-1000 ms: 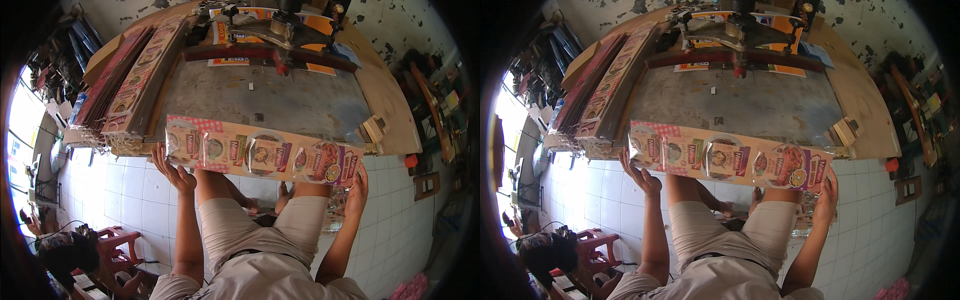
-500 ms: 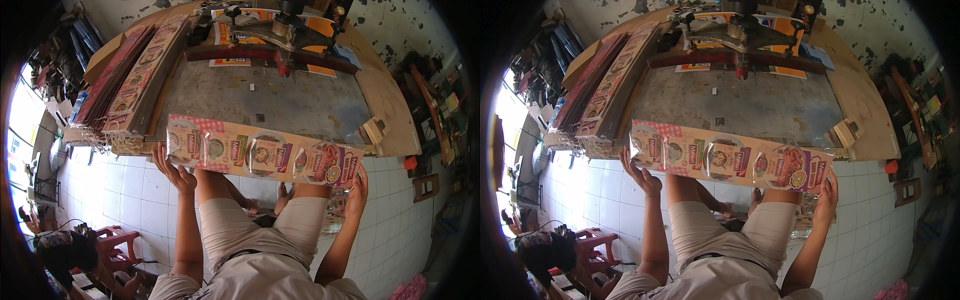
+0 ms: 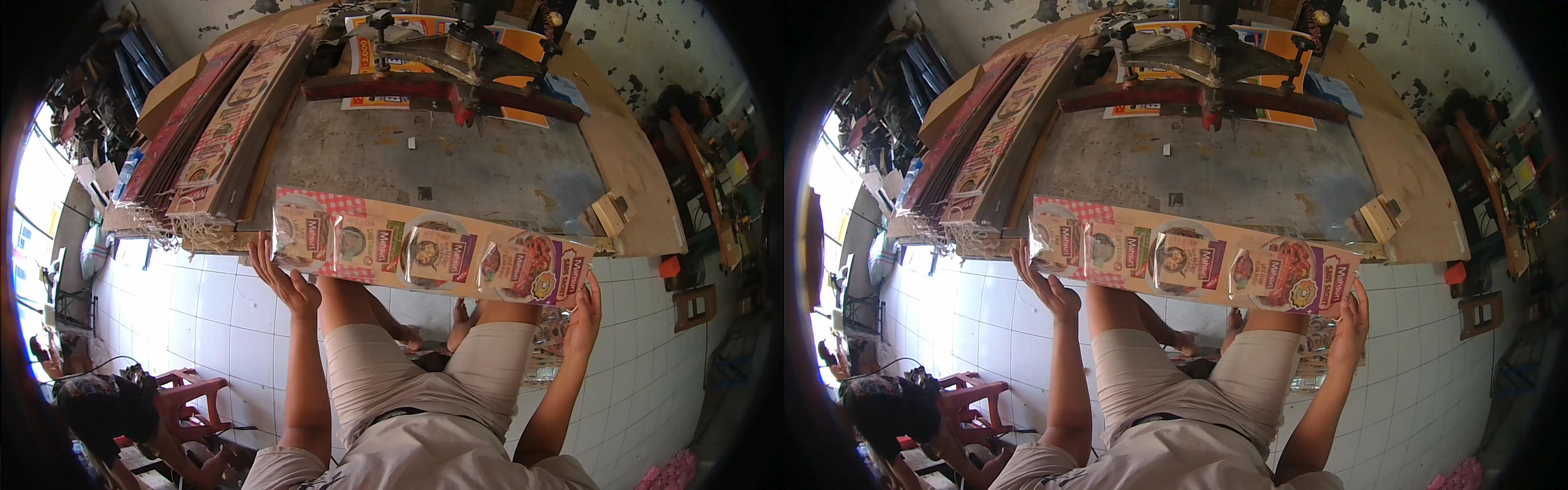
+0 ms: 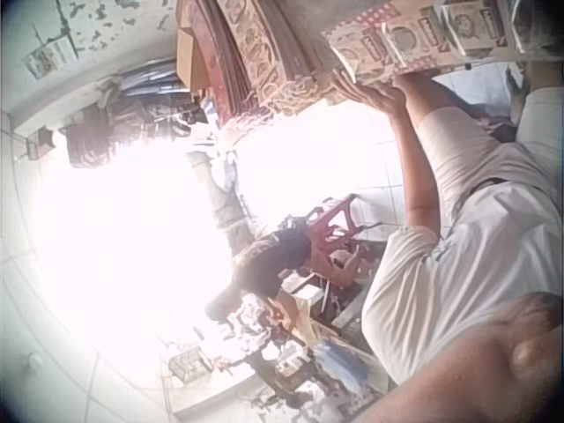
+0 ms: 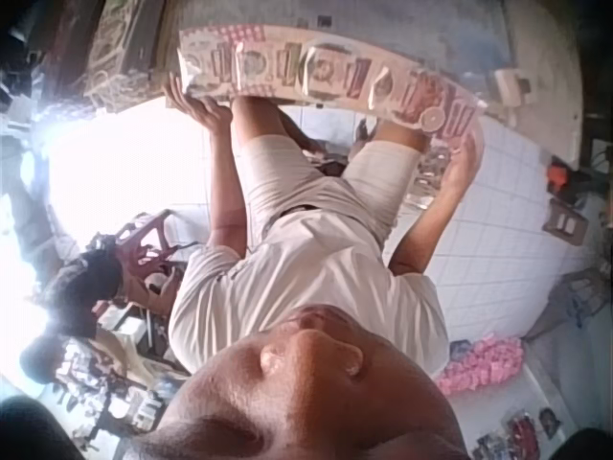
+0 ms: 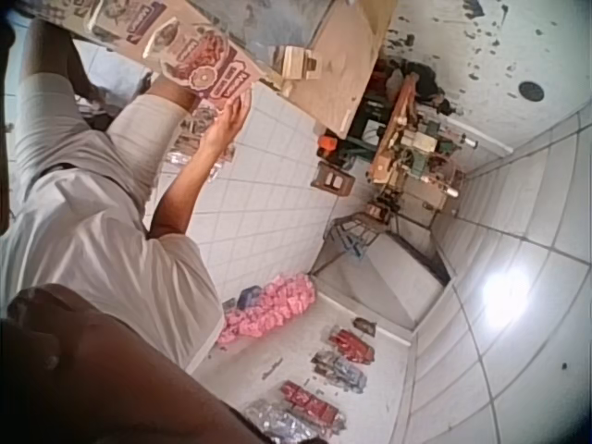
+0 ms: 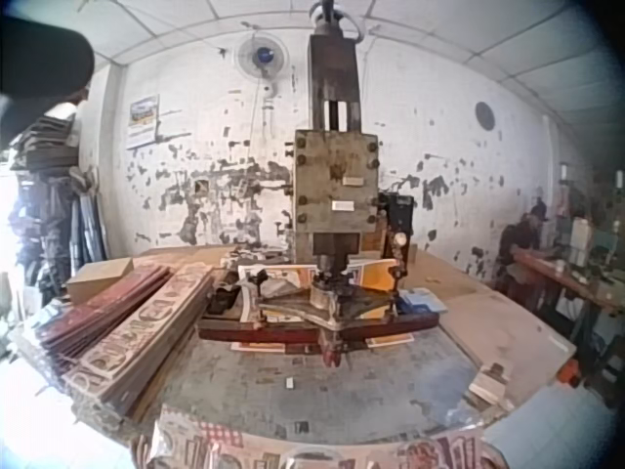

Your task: The person places a printed card into a manual heat press machine, pulls the lever to apply pressure, and then removes the card.

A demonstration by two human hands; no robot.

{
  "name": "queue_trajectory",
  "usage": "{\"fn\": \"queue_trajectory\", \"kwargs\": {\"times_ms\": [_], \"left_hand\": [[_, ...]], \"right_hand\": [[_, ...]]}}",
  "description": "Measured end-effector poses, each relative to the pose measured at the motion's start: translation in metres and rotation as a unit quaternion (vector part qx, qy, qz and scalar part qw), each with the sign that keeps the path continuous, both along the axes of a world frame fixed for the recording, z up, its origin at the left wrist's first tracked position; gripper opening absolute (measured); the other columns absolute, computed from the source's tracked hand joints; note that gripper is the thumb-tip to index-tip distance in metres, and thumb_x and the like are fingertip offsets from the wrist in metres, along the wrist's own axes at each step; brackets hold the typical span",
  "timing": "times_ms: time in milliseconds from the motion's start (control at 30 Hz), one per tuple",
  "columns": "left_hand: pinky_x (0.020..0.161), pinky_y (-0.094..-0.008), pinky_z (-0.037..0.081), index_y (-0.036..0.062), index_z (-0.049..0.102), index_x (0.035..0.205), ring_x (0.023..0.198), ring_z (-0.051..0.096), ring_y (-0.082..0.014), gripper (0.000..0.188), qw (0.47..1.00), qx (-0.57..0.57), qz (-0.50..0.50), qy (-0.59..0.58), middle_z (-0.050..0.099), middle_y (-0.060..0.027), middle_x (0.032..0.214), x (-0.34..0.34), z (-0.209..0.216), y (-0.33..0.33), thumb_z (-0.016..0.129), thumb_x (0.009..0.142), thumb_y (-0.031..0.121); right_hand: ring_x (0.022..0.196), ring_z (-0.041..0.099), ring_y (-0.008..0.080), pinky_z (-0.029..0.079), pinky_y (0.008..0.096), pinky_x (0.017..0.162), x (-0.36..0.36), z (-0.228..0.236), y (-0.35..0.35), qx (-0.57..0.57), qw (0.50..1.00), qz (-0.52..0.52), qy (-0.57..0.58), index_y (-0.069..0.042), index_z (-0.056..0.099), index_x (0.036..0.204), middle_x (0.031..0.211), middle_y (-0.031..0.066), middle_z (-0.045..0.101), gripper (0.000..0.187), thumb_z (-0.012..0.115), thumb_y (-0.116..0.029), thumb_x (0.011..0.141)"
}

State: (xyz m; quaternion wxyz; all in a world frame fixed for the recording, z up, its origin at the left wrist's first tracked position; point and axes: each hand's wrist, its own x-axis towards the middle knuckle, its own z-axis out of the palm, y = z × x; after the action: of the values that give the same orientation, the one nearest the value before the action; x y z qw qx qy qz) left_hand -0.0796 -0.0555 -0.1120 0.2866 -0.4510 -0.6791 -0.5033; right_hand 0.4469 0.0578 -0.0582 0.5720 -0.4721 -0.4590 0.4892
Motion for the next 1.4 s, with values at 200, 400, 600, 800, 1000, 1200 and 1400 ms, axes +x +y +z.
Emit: {"fn": "queue_trajectory", "kwargs": {"times_ms": [200,400,600,800,1000,1200,1400], "left_hand": [[0.133,-0.0623,0.021,-0.0035,0.044,0.163,0.164,0.029,-0.0485,0.073,1.000,0.001,0.002,-0.003,0.046,-0.0224,0.169,0.001,0.001,0.001,0.026,0.117,0.051],[0.133,-0.0627,0.021,-0.0032,0.044,0.163,0.163,0.028,-0.0492,0.072,1.000,0.004,0.004,0.004,0.047,-0.0226,0.169,0.001,0.001,0.001,0.026,0.117,0.049],[0.133,-0.0633,0.020,-0.0034,0.044,0.162,0.163,0.028,-0.0496,0.071,1.000,0.002,0.004,0.002,0.047,-0.0228,0.168,0.001,0.002,0.001,0.026,0.118,0.049],[0.133,-0.0634,0.021,-0.0035,0.044,0.162,0.163,0.028,-0.0494,0.071,1.000,0.002,0.006,0.007,0.047,-0.0236,0.168,-0.002,-0.002,0.001,0.026,0.118,0.050],[0.133,-0.0630,0.021,-0.0046,0.045,0.161,0.163,0.028,-0.0488,0.075,1.000,0.003,0.004,0.000,0.047,-0.0235,0.168,0.000,0.001,0.002,0.025,0.117,0.053],[0.133,-0.0624,0.020,-0.0043,0.045,0.161,0.164,0.027,-0.0481,0.076,1.000,0.001,0.000,-0.003,0.047,-0.0231,0.168,0.002,0.001,0.002,0.024,0.117,0.055],[0.134,-0.0620,0.020,-0.0029,0.044,0.162,0.164,0.026,-0.0477,0.076,1.000,0.005,0.000,-0.006,0.046,-0.0224,0.169,0.002,0.002,0.002,0.023,0.118,0.055]], "right_hand": [[0.137,0.062,0.0223,0.043,0.0399,0.121,0.000,0.001,-0.001,0.002,1.000,-0.003,-0.010,-0.002,0.046,0.164,0.148,0.0169,0.066,0.063,0.067,-0.022,0.108],[0.137,0.062,0.0218,0.043,0.0393,0.120,0.001,0.003,0.000,0.000,1.000,-0.001,-0.012,-0.002,0.045,0.164,0.148,0.0168,0.066,0.063,0.067,-0.021,0.108],[0.136,0.063,0.0215,0.044,0.0389,0.119,-0.001,0.005,0.000,0.003,1.000,-0.003,-0.008,-0.002,0.045,0.163,0.148,0.0174,0.065,0.062,0.066,-0.020,0.108],[0.132,0.064,0.0219,0.047,0.0381,0.116,-0.007,0.013,-0.005,0.011,0.999,-0.016,-0.036,-0.002,0.045,0.163,0.145,0.0179,0.065,0.062,0.067,-0.019,0.107],[0.132,0.066,0.0267,0.050,0.0404,0.115,0.007,0.007,-0.010,0.063,0.998,-0.022,0.022,0.005,0.048,0.159,0.143,0.0211,0.066,0.059,0.056,-0.017,0.104],[0.139,0.063,0.0298,0.046,0.0454,0.122,0.080,0.005,-0.023,0.179,0.980,0.079,0.031,0.009,0.055,0.152,0.150,0.0216,0.064,0.056,0.050,-0.016,0.102],[0.116,0.073,0.0253,0.055,0.0370,0.105,0.110,0.031,-0.045,0.208,0.950,-0.043,-0.227,0.003,0.072,0.131,0.132,0.0194,0.075,0.035,0.072,0.007,0.097]]}}
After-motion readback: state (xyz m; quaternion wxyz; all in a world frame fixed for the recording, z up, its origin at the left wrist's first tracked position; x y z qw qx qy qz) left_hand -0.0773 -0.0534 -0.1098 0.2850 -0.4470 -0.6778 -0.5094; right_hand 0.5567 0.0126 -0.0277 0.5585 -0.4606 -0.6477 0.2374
